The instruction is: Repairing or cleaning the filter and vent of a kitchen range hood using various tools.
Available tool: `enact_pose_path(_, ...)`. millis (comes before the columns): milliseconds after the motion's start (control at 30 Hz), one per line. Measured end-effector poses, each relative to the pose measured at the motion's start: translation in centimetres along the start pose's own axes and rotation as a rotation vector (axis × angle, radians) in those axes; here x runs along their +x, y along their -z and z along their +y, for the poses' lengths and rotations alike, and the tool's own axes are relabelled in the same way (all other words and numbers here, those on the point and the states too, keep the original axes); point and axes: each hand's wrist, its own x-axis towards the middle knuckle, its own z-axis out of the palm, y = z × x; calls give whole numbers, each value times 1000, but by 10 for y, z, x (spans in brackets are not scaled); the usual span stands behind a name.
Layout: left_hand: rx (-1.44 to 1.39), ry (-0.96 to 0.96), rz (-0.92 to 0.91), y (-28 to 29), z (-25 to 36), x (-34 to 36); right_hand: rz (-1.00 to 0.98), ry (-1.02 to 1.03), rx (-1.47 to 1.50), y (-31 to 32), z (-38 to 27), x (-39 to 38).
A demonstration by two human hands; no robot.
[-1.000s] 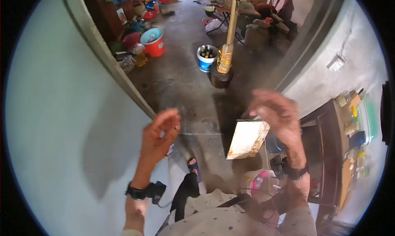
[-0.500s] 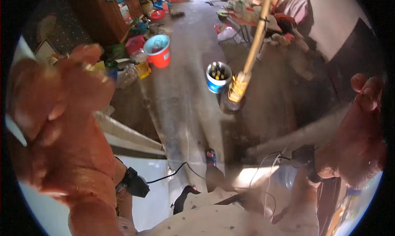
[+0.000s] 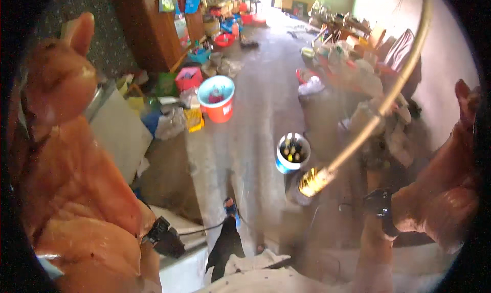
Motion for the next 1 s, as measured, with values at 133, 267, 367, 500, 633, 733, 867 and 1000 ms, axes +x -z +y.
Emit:
enact_pose_path(133,-20,-46,-11,-6,-103,27,63,2,-45,-24,78,32)
enact_pose_path(267,-26,-96,0,0,-189,58,122,20,-101,-45,138,75)
enact_pose_path(367,-18,-131,12,-4,-243,78,154,32,-123,-55,183,99)
enact_pose_path(500,-72,-144,18,-45,-322,108,197,-17,-196,-48,262,110)
enact_pose_path(633,-82,-157,37,-84,-394,132,244,-69,-225,-36,340,122)
enact_pose_path(733,-32,-78,40,-121,-464,141,291,-161,-250,-18,411,127)
enact_pose_path(867,133,619,-202,-168,-640,66,93,-584,-180,-1,583,100)
enact_pose_path(1000,515,802,-977,-171,-777,-57,-105,-1319,166,35,729,46)
